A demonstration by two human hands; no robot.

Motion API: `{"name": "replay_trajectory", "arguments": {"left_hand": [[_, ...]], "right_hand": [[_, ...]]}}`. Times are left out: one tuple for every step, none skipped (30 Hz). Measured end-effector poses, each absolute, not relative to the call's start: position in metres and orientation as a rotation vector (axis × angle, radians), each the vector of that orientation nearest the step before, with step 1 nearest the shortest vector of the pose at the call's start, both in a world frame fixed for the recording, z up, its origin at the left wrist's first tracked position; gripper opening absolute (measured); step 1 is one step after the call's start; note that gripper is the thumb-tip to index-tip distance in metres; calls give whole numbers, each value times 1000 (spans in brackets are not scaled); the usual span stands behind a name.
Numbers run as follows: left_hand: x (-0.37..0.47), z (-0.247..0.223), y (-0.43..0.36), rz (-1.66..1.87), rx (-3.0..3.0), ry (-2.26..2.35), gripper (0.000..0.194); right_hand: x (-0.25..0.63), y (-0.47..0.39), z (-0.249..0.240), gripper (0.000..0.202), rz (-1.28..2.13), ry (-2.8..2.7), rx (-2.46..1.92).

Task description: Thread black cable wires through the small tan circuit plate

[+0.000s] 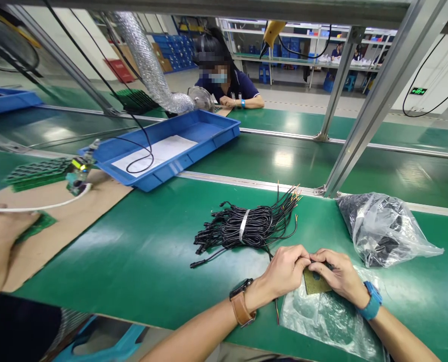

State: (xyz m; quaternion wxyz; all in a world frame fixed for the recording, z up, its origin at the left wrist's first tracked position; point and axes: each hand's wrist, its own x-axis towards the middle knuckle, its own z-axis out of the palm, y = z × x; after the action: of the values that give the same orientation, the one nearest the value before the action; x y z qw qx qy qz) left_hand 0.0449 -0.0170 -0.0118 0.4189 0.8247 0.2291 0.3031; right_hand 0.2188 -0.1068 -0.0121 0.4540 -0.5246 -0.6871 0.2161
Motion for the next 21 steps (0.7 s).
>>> {"name": "replay_trajectory", "arguments": {"left_hand": [[45,-11,-16,747,2045,587,18],[46,-9,-15,733,2025,593,18],[46,-8,-14,719,2009,596,17],[46,-6,-12,707,1998,597,16],[46,-5,-10,693,1995,595,15],[46,-4,-8,677,1997,591,12],[46,-2,-7,658,2003,586,10],[45,-2,-6,635,2009,579,9],[45,-1,-5,615,2014,573,9],[44,0,-4,600,2016,570,11],[44,0,-4,592,2016,570,13],[43,0,-4,592,2012,574,15],[43,-1,-5,594,2007,576,16],[43,-2,-5,597,2003,577,17],[43,-3,-6,598,2001,576,16],[43,-4,-6,597,2001,573,16],[43,-5,-7,596,2003,568,16],[43,-7,-7,595,2008,565,16],[43,-8,-7,594,2012,564,16],[43,-9,-7,589,2012,564,16],[43,-9,-7,581,2008,563,16]], "right_hand": [[219,-107,-14,8,521,-1679,-1307],[220,-107,-14,8,514,-1672,-1322],[221,-107,-14,8,518,-1678,-1339],[222,-107,-13,9,525,-1690,-1357],[224,-107,-11,11,533,-1703,-1372],[226,-107,-9,13,539,-1712,-1383],[228,-108,-7,13,541,-1716,-1390],[229,-108,-6,12,542,-1716,-1393],[230,-109,-4,10,544,-1714,-1394],[230,-109,-3,9,550,-1712,-1395],[229,-109,-3,8,564,-1711,-1397],[228,-109,-3,8,578,-1708,-1396],[227,-110,-4,9,594,-1705,-1390],[224,-110,-4,9,609,-1702,-1382],[222,-110,-5,9,621,-1700,-1373],[220,-110,-6,10,629,-1698,-1368],[218,-110,-6,11,635,-1700,-1365],[216,-110,-7,12,641,-1706,-1369],[214,-110,-7,14,646,-1713,-1376],[213,-109,-7,15,647,-1717,-1383],[213,-109,-7,16,646,-1721,-1387]]}}
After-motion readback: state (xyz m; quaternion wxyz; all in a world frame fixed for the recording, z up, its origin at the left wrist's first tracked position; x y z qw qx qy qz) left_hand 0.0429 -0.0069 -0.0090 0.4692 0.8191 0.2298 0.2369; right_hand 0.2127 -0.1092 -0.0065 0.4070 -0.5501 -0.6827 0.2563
